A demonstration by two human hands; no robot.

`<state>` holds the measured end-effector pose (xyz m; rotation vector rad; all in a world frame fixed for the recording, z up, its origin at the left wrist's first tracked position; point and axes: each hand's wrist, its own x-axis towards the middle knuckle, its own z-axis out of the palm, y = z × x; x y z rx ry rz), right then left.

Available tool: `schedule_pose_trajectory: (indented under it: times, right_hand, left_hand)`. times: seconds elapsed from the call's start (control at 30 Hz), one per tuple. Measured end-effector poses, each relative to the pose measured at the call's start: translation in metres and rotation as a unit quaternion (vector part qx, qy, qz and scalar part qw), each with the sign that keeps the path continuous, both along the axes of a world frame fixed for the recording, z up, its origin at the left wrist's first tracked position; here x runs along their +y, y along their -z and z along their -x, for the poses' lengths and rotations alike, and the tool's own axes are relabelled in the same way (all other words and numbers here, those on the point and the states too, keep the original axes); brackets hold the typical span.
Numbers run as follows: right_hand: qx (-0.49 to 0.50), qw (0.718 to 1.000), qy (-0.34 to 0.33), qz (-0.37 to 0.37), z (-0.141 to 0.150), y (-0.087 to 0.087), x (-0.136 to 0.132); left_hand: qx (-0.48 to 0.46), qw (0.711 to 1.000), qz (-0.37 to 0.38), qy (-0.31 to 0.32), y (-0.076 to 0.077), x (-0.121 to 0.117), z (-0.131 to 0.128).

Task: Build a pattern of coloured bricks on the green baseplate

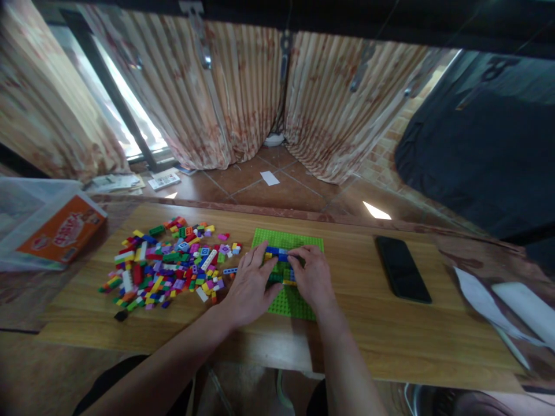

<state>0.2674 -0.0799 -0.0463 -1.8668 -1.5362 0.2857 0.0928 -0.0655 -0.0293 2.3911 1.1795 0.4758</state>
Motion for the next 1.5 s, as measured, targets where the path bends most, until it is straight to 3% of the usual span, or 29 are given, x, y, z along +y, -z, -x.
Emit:
schedule_pose_trajectory:
  times: [0.57, 0.8, 1.1, 1.5]
  right_hand:
    - [-0.035, 0.998, -0.048, 0.004, -0.0027, -0.0022, 0.0012]
    - [-0.046, 0.999, -0.022, 0.008, 0.0009, 0.0010, 0.0019]
    - [-0.117, 0.988, -0.096, -0.016, 0.0024, -0.0002, -0.0005]
    - [-0.111, 0.990, -0.080, -0.032, -0.0047, 0.0067, -0.0027]
  left_hand:
    - [-0.001, 1.000, -0.009, -0.013, 0.0024, -0.0029, -0.0038]
    - [-0.022, 0.999, -0.001, -0.026, 0.0025, -0.0022, -0.0026]
    - [-0.044, 0.999, -0.003, -0.020, 0.0015, -0.0006, -0.0016]
    - [-0.010, 1.000, -0.013, -0.010, 0.0008, -0.0025, -0.0039]
